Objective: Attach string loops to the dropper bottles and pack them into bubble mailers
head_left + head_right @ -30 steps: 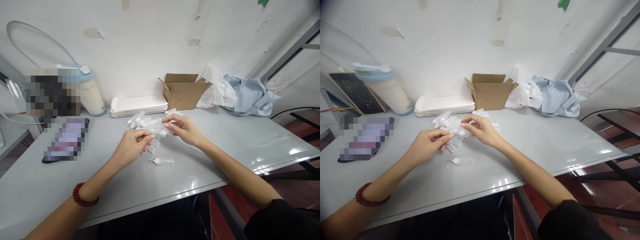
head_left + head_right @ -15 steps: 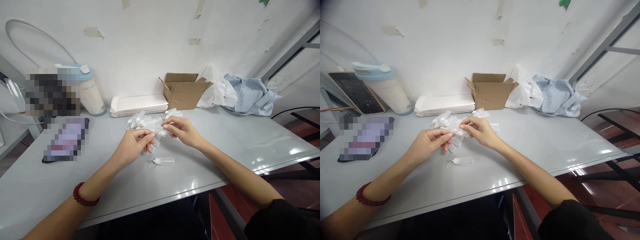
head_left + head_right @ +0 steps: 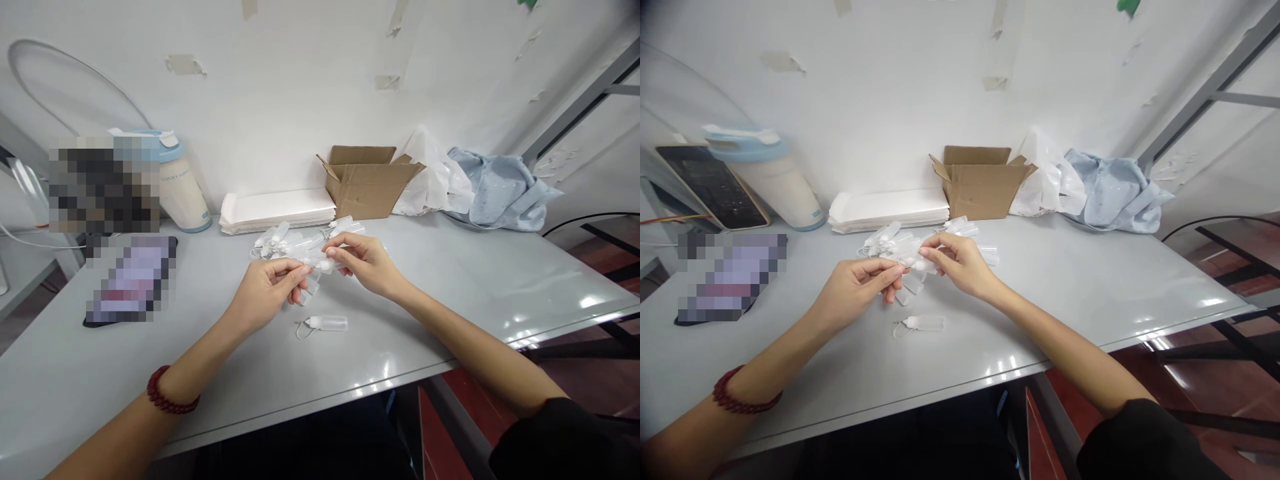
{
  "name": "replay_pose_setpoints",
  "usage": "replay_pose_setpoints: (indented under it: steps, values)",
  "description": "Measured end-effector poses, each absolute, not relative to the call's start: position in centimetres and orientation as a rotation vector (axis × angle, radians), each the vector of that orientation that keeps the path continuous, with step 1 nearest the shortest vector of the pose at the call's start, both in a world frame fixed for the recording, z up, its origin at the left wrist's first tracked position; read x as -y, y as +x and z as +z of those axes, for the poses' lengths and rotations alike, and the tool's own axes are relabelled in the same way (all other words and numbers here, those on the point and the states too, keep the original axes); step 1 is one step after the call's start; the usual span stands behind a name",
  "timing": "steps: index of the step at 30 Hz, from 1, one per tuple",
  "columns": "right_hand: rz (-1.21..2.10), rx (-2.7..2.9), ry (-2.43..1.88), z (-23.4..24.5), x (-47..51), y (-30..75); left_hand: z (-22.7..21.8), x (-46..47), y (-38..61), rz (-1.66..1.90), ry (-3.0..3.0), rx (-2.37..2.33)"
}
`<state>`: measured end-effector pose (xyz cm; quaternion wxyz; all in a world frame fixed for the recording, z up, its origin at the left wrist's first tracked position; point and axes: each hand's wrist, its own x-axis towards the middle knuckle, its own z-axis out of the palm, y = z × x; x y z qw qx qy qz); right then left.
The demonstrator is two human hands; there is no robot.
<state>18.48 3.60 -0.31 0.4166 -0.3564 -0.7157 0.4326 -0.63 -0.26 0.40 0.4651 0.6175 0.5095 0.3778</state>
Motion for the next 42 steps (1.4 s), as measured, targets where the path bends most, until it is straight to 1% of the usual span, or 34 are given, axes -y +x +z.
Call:
replay_pose_setpoints:
  steps: [13,19,42]
  values:
    - [1.135,1.818,-0.933,-0.9,-3.3,18.0,-0.6,0.5,-0.1,0.919,1.562,-1.229]
    - [1.094,1.768,-0.933,-0.6,-3.5,18.2,-0.1,0.6,-0.2,0.992,1.561,-1.247]
    - [1.091,1.688,-0.956,-0.3,-3.6,18.2,0.2,0.8,0.0,1.029,1.54,-1.264]
